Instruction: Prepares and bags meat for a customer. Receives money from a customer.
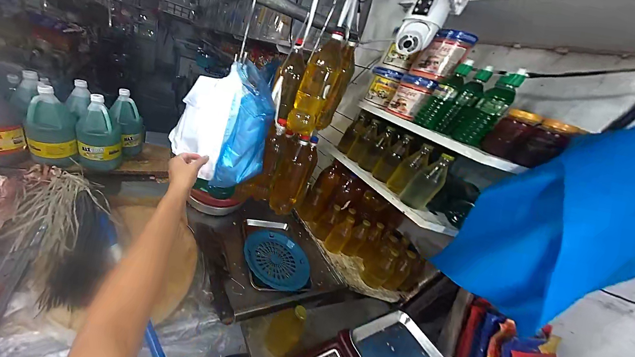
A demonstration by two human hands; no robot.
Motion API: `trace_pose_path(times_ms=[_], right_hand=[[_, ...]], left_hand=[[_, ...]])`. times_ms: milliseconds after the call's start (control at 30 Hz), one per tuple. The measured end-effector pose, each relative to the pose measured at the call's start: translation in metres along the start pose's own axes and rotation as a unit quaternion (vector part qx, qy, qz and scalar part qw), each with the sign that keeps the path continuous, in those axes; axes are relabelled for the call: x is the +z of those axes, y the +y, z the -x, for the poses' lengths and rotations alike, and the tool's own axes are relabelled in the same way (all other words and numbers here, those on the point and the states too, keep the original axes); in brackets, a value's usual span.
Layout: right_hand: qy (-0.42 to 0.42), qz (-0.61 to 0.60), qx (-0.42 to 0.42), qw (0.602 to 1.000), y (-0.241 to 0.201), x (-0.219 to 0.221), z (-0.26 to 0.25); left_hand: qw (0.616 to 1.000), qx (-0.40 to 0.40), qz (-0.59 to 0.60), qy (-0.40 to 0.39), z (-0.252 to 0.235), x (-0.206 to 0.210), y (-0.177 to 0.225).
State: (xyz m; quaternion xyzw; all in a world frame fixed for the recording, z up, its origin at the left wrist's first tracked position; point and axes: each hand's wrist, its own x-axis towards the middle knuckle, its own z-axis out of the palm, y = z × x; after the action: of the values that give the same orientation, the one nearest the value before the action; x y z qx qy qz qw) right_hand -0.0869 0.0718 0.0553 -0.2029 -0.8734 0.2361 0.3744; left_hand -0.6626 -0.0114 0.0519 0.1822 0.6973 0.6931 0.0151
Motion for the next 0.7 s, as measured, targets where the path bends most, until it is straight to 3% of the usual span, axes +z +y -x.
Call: trace_pose_path(times_ms=[67,167,333,467,600,700], right_hand=[[-0.061,-0.026,-0.109,0.992,-0.038,0.079,-0.068],[-0.063,-0.027,-0.205,0.976,-0.085,0.196,-0.160],[-0.012,-0.124,-0.096,0.988,-0.128,0.315,-0.290],[-0.034,-0.215,-0.060,0.974,-0.132,0.345,-0.327],[-0.055,-0.219,-0.059,0.972,-0.133,0.335,-0.335],[-0.032,-0.260,-0.017,0.965,-0.134,0.322,-0.339]], left_hand=[[0.998,0.035,0.019,-0.043,0.001,-0.007,0.002],[0.989,0.081,0.106,-0.072,0.012,-0.020,0.011],[0.964,0.070,0.225,-0.125,0.027,-0.038,0.033],[0.961,0.018,0.260,-0.098,0.024,-0.055,0.050],[0.955,-0.007,0.250,-0.159,0.006,-0.064,0.051],[0.952,-0.004,0.268,-0.148,-0.002,-0.060,0.047]])
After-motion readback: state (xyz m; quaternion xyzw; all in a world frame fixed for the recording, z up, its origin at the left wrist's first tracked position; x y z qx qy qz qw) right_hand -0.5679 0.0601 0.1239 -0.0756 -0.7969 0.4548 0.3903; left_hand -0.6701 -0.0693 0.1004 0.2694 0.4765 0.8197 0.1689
